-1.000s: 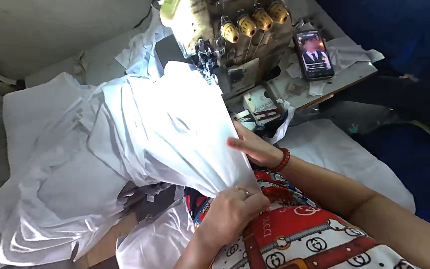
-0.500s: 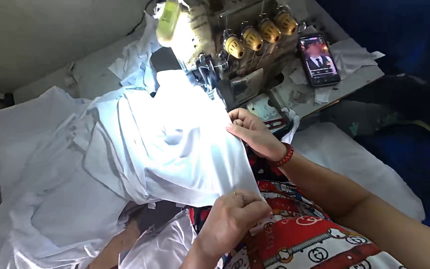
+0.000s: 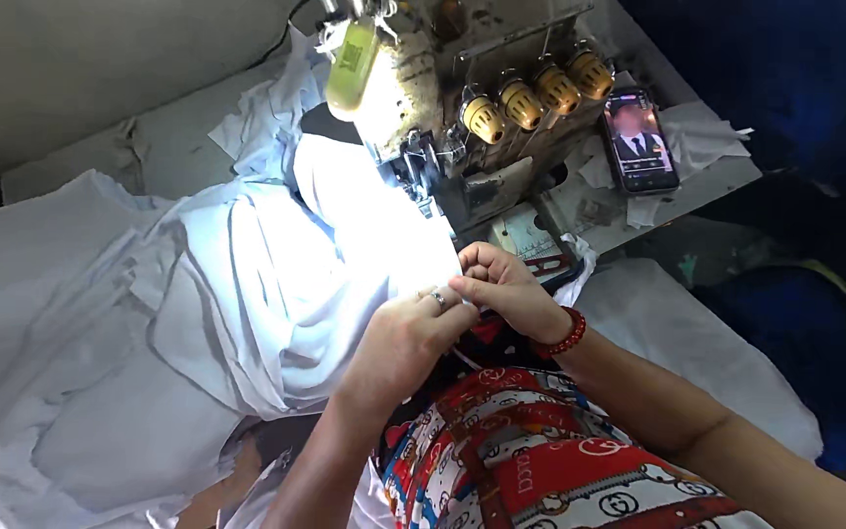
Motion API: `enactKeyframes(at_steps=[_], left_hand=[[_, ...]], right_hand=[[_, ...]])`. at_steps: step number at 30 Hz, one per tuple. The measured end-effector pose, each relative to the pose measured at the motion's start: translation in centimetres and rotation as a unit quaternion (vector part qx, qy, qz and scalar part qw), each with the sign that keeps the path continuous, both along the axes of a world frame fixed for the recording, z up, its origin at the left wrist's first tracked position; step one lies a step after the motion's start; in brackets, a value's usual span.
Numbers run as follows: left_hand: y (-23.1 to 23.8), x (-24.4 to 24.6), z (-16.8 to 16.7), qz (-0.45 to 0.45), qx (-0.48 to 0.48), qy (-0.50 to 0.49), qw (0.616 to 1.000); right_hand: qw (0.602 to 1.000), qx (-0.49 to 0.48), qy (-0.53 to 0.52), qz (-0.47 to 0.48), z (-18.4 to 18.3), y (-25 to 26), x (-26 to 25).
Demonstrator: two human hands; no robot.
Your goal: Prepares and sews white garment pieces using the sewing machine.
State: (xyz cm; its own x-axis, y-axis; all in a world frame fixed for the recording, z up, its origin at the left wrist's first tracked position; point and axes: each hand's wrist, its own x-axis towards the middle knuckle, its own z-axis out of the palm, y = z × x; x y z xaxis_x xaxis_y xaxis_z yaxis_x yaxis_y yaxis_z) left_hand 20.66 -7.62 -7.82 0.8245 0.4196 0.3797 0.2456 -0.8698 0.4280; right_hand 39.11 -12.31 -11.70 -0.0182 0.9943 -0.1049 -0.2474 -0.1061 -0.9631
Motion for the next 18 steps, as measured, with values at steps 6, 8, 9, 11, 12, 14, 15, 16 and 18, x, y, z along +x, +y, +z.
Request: enactKeyframes(at_steps=[6,8,9,11,12,14,15,16,18], left_hand=[[1.6,0.6,-0.3,0.049,0.066,-0.044,0.996],[1.7,0.8,-1.1,0.09,0.097,-0.023,0.991],[1.9,0.8,-1.5,0.102,0.1,-0.013,0.99],[2.6,0.7,-2.0,0.114,0.09,-0.026,0.989],[3.0,0.6,-1.9,0.117,0.083,-0.039,0.989],[4.0,0.2,-1.3,0.102,0.072,-0.048,0.991],[4.6,-0.1,-0.9,0.093,0.069,-0.042,0.992],[5.3,-0.3,-0.6,0.087,0.067,-0.034,0.993],[6.9,-0.7,-0.1,0.084,0.058,-0.022,0.995]], right_hand=[[0.999,0.021,0.002,-0.042,0.5,0.6,0.4],[0.998,0.047,-0.016,-0.046,0.8,0.7,0.5],[0.996,0.064,-0.034,-0.045,0.8,0.7,0.6],[0.988,0.114,-0.092,-0.047,0.8,0.9,0.7],[0.979,0.149,-0.131,-0.05,0.7,1.3,0.9],[0.947,0.222,-0.225,-0.061,0.8,2.6,1.4],[0.926,0.248,-0.278,-0.06,1.0,3.2,1.6],[0.907,0.259,-0.329,-0.053,1.2,3.7,1.8],[0.88,0.258,-0.397,-0.039,1.8,4.2,1.9]])
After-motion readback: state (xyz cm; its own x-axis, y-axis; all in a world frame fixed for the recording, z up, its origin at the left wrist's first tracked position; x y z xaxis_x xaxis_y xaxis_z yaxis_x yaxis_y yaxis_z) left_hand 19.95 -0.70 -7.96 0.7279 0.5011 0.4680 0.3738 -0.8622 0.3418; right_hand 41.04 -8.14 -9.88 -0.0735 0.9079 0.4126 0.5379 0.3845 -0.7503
